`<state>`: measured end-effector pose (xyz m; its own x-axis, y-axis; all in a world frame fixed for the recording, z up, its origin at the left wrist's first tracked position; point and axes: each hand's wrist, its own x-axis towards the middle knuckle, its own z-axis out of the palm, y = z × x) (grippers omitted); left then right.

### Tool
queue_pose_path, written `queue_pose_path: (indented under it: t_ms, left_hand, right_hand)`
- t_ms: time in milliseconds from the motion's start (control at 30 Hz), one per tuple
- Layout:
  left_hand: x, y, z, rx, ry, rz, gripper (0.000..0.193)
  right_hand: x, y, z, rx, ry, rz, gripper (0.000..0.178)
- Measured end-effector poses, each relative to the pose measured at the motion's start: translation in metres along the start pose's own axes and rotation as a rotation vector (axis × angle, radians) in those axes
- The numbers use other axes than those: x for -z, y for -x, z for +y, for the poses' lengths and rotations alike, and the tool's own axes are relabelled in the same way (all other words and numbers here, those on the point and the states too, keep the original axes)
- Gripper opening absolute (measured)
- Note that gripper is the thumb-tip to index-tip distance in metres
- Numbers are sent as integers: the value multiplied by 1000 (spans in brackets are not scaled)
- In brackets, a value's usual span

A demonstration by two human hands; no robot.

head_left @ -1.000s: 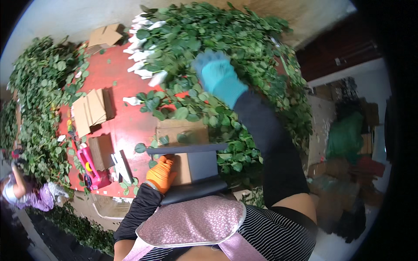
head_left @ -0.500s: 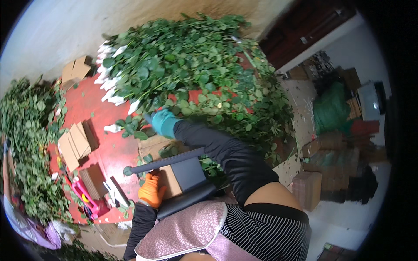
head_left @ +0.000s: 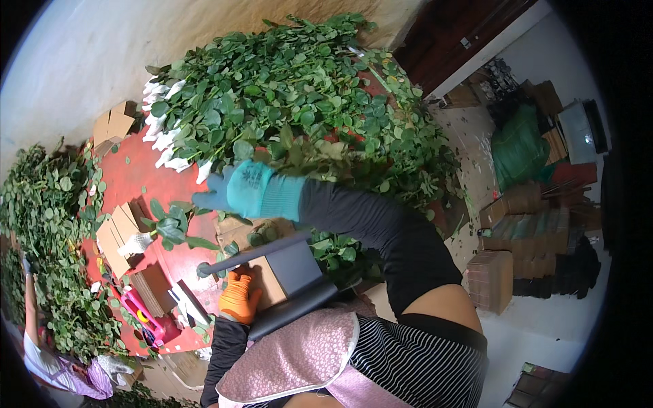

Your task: The person wraps individual white flowers with green leaves using black corrugated paper and small cardboard pieces. They place a cardboard piece on the paper, add a flower and leaves, then fold the paper around the flower to form a wrapped bundle. The process is repeated for multiple flowers at a red table.

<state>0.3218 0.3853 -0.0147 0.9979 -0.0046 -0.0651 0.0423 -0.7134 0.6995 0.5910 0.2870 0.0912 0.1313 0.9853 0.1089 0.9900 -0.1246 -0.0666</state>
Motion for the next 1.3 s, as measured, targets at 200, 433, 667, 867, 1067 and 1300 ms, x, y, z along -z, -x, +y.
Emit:
queue_pose_path:
  t_ms: [200,433,667,867,1067,1300]
  left_hand:
    - [-6,-2,3,10,-44,-24,48]
    - [-4,0,1,-35,-20,-21,52]
    - [-37,1,-45,596,1198,61,41]
    - [-12,1,-38,-165,201,-37,43]
    - [0,6,-41,-109,245,-182,53]
    - [18,-6,-15,87,33,-379,79]
  right_hand:
    - [-15,24,70,-3,15,211,59]
    - [67,8,-23,261,-25,481,33]
    - [105,98,-68,45,-205,-183,52]
    - [24,203,-52,-301,-788,-722,36]
    - [-71,234,-51,-1112,-1832,-836,38]
    - [-77,230,-62,-863,-1533,-825,36]
